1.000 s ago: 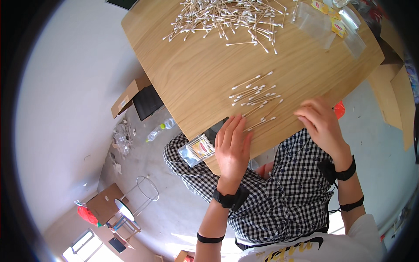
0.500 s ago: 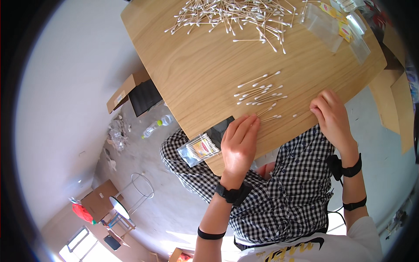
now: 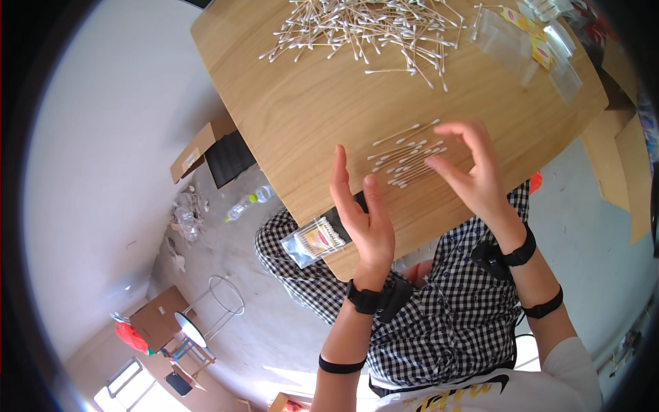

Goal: Organizing cotton swabs and placing them into small plastic bags with labels.

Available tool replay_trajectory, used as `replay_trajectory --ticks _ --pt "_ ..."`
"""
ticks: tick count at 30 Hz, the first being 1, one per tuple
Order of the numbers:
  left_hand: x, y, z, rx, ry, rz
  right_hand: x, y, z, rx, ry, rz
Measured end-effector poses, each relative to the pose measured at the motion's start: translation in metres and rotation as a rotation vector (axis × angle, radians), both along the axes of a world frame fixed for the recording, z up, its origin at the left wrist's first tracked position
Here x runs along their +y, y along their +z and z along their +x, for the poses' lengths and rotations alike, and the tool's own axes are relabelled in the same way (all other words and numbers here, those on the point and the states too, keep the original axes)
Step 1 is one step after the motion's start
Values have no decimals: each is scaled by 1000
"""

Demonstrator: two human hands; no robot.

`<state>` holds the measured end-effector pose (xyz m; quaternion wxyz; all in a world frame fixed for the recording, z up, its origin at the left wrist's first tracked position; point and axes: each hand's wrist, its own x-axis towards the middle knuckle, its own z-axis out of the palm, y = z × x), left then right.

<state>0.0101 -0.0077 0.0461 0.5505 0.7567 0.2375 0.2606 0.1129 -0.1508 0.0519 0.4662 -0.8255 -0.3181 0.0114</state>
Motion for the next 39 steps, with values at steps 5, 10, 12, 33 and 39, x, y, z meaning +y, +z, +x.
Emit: replay_trajectory --ticks 5,10,12,33,39 --pt "-7 0 20 -117 -37 -301 19 -17 7 483 -202 624" --pt "-13 5 31 -167 -69 -398 33 -13 -2 490 -132 609" --pt "-8 4 33 -174 -60 -392 34 -13 1 490 -132 584" --pt "-29 0 24 -242 -53 -497 24 -19 -17 539 -131 699" --pt "-31 -1 21 -203 -104 -444 25 -22 -18 672 -67 839"
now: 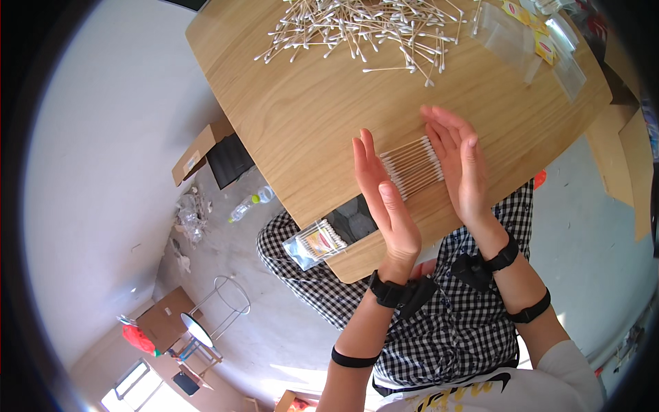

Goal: Organizing cotton swabs and placing them into small plastic bags with labels.

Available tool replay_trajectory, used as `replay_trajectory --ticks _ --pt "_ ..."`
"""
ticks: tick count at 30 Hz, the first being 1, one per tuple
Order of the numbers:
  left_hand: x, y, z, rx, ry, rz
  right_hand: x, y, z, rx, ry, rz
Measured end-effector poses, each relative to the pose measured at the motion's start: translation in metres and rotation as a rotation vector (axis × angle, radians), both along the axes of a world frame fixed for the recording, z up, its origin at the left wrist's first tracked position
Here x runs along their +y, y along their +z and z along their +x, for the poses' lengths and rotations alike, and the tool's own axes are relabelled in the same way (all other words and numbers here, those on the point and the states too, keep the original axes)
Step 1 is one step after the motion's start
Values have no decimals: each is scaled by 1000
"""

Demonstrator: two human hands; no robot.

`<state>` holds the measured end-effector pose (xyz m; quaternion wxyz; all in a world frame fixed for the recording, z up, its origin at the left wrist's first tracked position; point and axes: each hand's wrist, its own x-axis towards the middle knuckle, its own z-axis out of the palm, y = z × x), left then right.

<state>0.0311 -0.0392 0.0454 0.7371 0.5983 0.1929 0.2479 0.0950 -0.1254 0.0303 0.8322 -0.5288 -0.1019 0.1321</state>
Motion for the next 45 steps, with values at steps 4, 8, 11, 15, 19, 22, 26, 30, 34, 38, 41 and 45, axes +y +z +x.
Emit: replay_trajectory --ticks 4,8,11,15,19,22,26,30,34,38,41,45 --pt "7 -2 -12 380 -230 998 -16 -3 10 -28 -95 -1" --pt "6 -2 -16 603 -450 1486 -28 0 13 -85 -163 -29" --pt "7 -3 -16 566 -424 1408 -30 -2 14 -98 -146 -70" --pt "13 -4 -41 246 -103 1166 -31 -10 12 -104 -167 -83" --pt "15 8 -77 133 -335 1049 -33 -8 13 -111 -191 -79" --pt "6 8 -97 124 -418 1049 -31 -11 12 -134 -201 -120" --pt "8 2 -98 223 -333 1137 -29 -8 11 -169 -209 -179" --pt "7 7 -58 445 -319 1262 -27 -6 9 -183 -217 -207" --pt "9 0 -26 563 -411 1407 -27 -7 8 -172 -213 -202" --pt "11 -3 -17 570 -458 1498 -26 -7 6 -164 -217 -193" --pt "6 -1 -20 556 -503 1529 -26 -4 7 -157 -218 -180" --pt "4 2 -25 562 -541 1564 -26 -5 6 -142 -219 -177"
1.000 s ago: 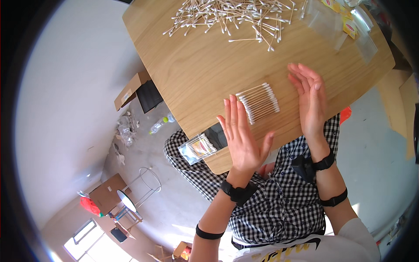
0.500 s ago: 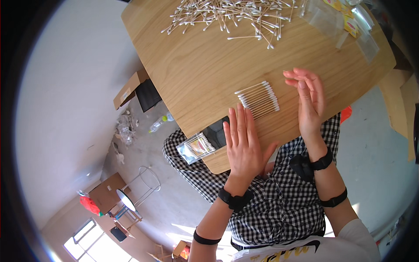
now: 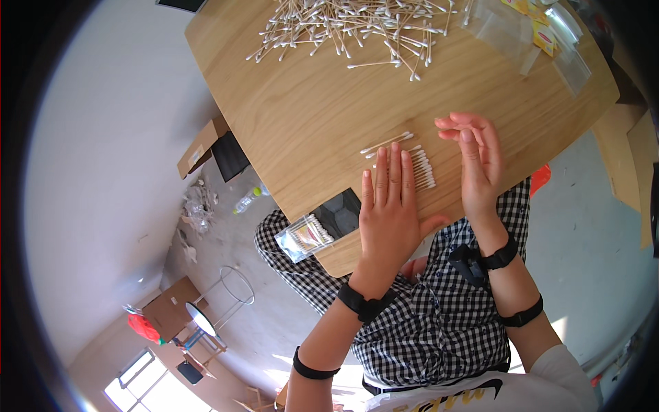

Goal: Organizing cotton swabs and placing them into small plastic bags with labels.

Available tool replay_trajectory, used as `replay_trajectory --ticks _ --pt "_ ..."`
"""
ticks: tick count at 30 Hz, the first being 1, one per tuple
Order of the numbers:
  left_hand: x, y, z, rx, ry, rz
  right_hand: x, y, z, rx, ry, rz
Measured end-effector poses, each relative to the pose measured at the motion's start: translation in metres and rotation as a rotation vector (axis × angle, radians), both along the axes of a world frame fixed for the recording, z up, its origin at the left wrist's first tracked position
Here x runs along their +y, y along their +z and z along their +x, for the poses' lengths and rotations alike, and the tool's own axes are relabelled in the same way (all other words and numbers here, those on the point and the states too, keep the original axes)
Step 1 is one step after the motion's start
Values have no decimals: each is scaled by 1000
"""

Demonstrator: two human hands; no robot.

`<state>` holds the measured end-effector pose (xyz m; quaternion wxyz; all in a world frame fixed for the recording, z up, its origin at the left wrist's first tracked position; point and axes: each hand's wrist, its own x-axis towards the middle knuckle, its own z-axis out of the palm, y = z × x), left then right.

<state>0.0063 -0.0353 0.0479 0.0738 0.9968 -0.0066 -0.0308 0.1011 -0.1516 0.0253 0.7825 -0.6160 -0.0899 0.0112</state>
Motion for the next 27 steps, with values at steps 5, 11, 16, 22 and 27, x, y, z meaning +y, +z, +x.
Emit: replay_trajectory --ticks 5,11,16,22,27 --pt "2 -2 7 -56 51 -2 0 -1 0 7 -3 12" --pt "11 -3 10 -119 122 -106 1 1 0 12 -3 11" --pt "12 2 -4 -52 83 -160 0 0 1 4 2 8" --pt "7 -5 -14 -124 138 -193 1 0 1 -11 -8 0" --pt "8 -9 -3 -33 112 -96 0 -1 1 -19 -4 -6"
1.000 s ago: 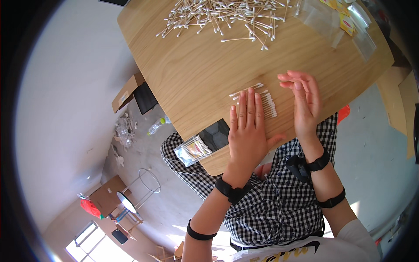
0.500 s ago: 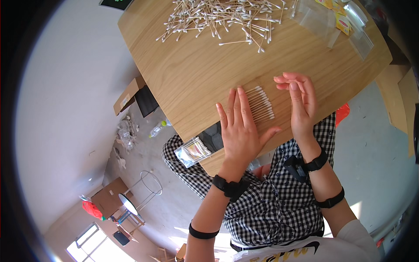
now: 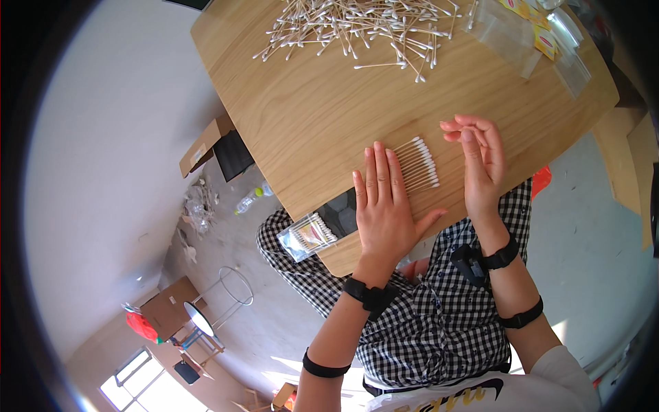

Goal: Organizing cotton swabs and placing them into small plastic bags with labels.

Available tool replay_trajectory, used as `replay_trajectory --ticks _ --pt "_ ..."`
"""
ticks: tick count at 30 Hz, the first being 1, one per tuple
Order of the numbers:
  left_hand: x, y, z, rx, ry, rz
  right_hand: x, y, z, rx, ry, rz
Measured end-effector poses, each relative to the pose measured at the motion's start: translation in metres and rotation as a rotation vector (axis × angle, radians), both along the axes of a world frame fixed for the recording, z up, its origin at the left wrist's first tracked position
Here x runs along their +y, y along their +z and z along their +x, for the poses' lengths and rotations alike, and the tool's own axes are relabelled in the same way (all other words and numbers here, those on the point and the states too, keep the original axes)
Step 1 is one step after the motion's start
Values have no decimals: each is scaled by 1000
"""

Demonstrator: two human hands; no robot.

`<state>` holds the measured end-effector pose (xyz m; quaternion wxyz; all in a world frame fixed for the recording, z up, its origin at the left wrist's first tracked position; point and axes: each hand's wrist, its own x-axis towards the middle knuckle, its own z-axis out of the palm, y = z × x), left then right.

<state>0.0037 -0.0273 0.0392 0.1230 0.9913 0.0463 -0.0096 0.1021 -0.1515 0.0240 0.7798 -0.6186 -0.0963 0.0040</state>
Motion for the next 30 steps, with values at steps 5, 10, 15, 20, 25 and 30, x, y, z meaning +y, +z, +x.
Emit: replay_trajectory --ticks 5,10,15,20,25,30 --pt "1 -2 -1 -13 16 -44 0 2 1 9 28 14" --pt "12 -4 -19 -430 92 -202 -12 25 -2 -37 28 -231" --pt "4 2 -52 -397 -74 -282 -33 39 -16 -140 299 -708" --pt "-1 1 -56 -333 -25 -364 -35 36 -28 -237 372 -824" --pt "1 1 -56 -350 -1 -391 -25 34 -27 -409 389 -909" --pt "-2 -2 -54 -350 -16 -417 -30 37 -26 -395 425 -949"
